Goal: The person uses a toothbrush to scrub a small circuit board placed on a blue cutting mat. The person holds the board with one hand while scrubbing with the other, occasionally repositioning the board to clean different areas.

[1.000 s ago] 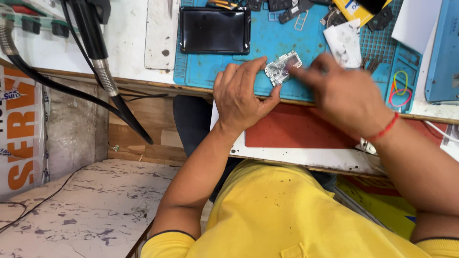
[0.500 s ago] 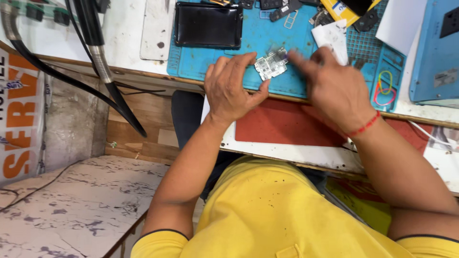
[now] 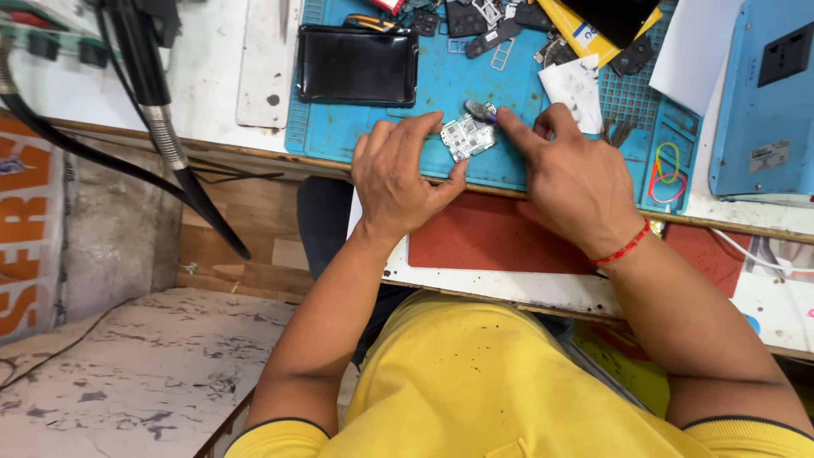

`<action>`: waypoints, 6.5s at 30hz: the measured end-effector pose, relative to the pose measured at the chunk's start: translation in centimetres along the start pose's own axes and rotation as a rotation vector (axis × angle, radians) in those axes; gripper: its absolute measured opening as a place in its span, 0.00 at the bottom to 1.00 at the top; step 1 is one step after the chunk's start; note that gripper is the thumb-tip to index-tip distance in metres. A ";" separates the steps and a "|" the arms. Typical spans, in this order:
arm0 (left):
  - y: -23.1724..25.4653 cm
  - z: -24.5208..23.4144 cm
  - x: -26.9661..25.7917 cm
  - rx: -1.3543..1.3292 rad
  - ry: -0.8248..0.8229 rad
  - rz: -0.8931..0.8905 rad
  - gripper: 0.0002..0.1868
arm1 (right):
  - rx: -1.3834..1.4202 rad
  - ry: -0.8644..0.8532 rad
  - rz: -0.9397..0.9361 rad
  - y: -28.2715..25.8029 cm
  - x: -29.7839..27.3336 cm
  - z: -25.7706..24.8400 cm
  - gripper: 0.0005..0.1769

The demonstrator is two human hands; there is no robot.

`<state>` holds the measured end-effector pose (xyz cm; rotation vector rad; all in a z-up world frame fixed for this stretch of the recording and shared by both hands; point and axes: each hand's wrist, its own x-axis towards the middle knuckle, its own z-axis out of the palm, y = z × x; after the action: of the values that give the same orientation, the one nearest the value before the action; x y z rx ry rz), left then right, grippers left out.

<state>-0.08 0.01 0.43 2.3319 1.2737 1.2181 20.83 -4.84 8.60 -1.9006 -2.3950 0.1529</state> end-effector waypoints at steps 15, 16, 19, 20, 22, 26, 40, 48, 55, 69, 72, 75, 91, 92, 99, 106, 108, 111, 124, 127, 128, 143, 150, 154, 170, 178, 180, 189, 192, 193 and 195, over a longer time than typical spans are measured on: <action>-0.5 -0.1 -0.6 -0.056 -0.023 -0.054 0.33 | -0.003 0.068 0.064 -1.2 -0.7 1.0 0.38; -0.7 -0.4 -0.4 -0.049 -0.027 -0.050 0.33 | 0.025 0.025 0.048 -1.6 -0.4 1.0 0.37; -1.0 -0.5 -0.4 -0.063 -0.047 -0.045 0.33 | 0.048 -0.035 0.062 -2.4 -0.3 0.9 0.34; -0.8 -0.4 -0.5 -0.069 -0.046 -0.043 0.33 | 0.012 -0.002 0.102 -2.4 -0.4 0.7 0.33; -0.8 -0.3 -0.3 -0.069 -0.038 -0.039 0.32 | 0.006 0.003 0.101 -2.5 -0.3 0.5 0.33; -1.1 -0.8 -0.4 -0.061 -0.017 -0.029 0.33 | 0.069 -0.004 0.035 -2.6 -0.2 1.0 0.38; -1.1 -0.6 -0.5 -0.067 -0.040 -0.032 0.32 | 0.021 -0.026 0.014 -1.7 -0.6 0.8 0.32; -0.6 -0.7 -0.5 -0.048 -0.016 -0.029 0.31 | 0.086 0.052 -0.033 -1.4 -0.8 0.2 0.44; -0.7 -0.2 -0.7 -0.060 -0.009 -0.037 0.32 | 0.069 -0.093 0.044 0.0 -0.8 0.8 0.37; -0.6 0.1 -1.3 -0.036 -0.021 -0.023 0.32 | 0.030 -0.030 0.076 -2.1 0.1 -0.7 0.48; -0.8 -0.1 -0.3 -0.042 0.011 -0.013 0.32 | 0.074 -0.119 -0.061 -1.6 0.6 -0.8 0.44; -0.5 -0.3 -1.2 -0.047 -0.008 -0.020 0.32 | 0.065 -0.093 -0.028 -0.6 -0.3 -0.2 0.52; -0.2 -0.1 -1.1 -0.056 -0.006 -0.024 0.32 | 0.039 -0.138 -0.006 -1.6 -1.0 -0.9 0.43; -0.5 -0.2 -0.6 -0.056 0.001 -0.023 0.32 | 0.045 -0.131 -0.010 -1.6 -0.6 -0.8 0.40; -0.4 0.2 -0.6 -0.062 0.001 -0.013 0.32 | -0.001 -0.065 0.014 -0.8 -0.9 1.4 0.40; -0.7 0.0 -0.5 -0.051 0.006 -0.025 0.32 | 0.010 -0.060 -0.013 -1.9 0.9 -1.5 0.45; -0.8 0.0 -0.3 -0.033 0.012 -0.016 0.32 | 0.015 -0.151 -0.059 -2.5 1.1 -1.9 0.38; -0.4 0.1 -1.3 -0.037 -0.018 -0.024 0.32 | -0.016 -0.087 0.025 -1.8 0.3 -1.4 0.48; -0.9 -0.7 -0.5 -0.036 0.008 -0.032 0.36 | 0.045 -0.158 0.007 -1.9 -0.1 -0.1 0.37; -0.5 -0.3 -1.2 -0.025 -0.053 -0.066 0.38 | 0.060 -0.139 -0.009 -2.4 -0.1 0.4 0.40; -0.3 -0.1 -1.1 -0.038 -0.047 -0.065 0.39 | 0.039 -0.147 -0.006 -2.5 -0.3 0.1 0.36; -1.2 -1.1 0.4 0.014 -0.023 -0.049 0.39 | 0.053 -0.066 0.033 -3.6 0.8 -0.5 0.32; -0.3 -1.0 -0.2 -0.032 -0.035 -0.041 0.35 | 0.114 0.057 0.055 -2.9 -0.4 2.2 0.31; -0.2 -0.8 -0.4 -0.049 -0.032 -0.051 0.33 | 0.100 0.111 0.110 -2.9 -1.9 2.1 0.30; 0.7 -1.8 1.2 -0.062 -0.106 -0.081 0.33 | 0.099 -0.038 0.088 -2.5 -0.9 0.8 0.35; 0.4 -1.4 2.0 -0.107 -0.178 -0.152 0.30 | 0.149 -0.022 0.068 -3.3 -0.3 0.4 0.30; 0.4 -1.3 1.4 -0.118 -0.135 -0.141 0.31 | 0.185 0.021 0.069 -3.1 -0.7 0.8 0.28; 0.3 -0.9 0.4 -0.073 -0.070 -0.078 0.29 | 0.095 0.055 0.207 -3.1 -1.2 1.4 0.35; -0.1 -1.1 0.7 -0.084 -0.099 -0.072 0.29 | 0.089 -0.070 0.106 -3.7 -1.1 1.0 0.35; 0.0 -1.1 0.7 -0.090 -0.106 -0.069 0.29 | 0.094 -0.036 0.142 -3.6 -1.1 1.0 0.35; 0.4 -1.3 0.5 -0.089 -0.105 -0.087 0.29 | 0.093 0.035 0.203 -3.1 -1.0 0.8 0.35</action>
<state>-0.73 -0.09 1.76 2.2218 1.2458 1.0881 17.92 -6.54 8.22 -2.0812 -2.1296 0.2374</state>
